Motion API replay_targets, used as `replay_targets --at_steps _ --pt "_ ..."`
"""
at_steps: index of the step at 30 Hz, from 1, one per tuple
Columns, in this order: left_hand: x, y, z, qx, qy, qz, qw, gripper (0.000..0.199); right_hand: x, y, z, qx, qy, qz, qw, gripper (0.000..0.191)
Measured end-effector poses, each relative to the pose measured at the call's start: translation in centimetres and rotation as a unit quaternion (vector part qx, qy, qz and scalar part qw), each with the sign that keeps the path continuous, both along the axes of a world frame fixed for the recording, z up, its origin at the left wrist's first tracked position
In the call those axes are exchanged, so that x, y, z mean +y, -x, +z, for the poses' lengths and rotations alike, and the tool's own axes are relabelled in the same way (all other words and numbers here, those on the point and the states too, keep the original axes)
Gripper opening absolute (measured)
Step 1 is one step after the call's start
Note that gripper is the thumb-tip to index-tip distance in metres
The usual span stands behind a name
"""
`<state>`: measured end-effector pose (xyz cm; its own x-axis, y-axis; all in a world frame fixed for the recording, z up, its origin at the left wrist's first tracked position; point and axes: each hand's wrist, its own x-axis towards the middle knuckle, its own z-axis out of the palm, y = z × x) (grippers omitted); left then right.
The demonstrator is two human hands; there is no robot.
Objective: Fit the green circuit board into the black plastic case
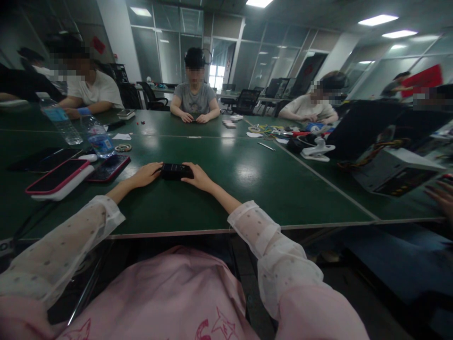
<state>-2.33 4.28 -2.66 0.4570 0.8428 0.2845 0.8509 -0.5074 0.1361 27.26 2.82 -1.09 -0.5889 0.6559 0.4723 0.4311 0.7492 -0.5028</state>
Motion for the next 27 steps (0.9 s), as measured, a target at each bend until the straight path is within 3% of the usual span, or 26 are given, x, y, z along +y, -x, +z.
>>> replay_targets --at_steps 4,9,27 --pt "-0.18 -0.06 0.13 0.001 -0.001 -0.002 1.0 0.044 0.02 -0.04 -0.02 0.016 0.015 -0.004 1.0 0.076" --pt "-0.22 -0.04 0.16 0.001 -0.003 -0.002 1.0 0.045 -0.08 -0.02 0.15 0.012 -0.003 -0.012 1.0 0.064" --pt "0.15 0.19 -0.19 0.008 -0.006 -0.01 1.0 0.047 -0.38 0.0 0.5 0.068 0.028 -0.013 0.997 0.051"
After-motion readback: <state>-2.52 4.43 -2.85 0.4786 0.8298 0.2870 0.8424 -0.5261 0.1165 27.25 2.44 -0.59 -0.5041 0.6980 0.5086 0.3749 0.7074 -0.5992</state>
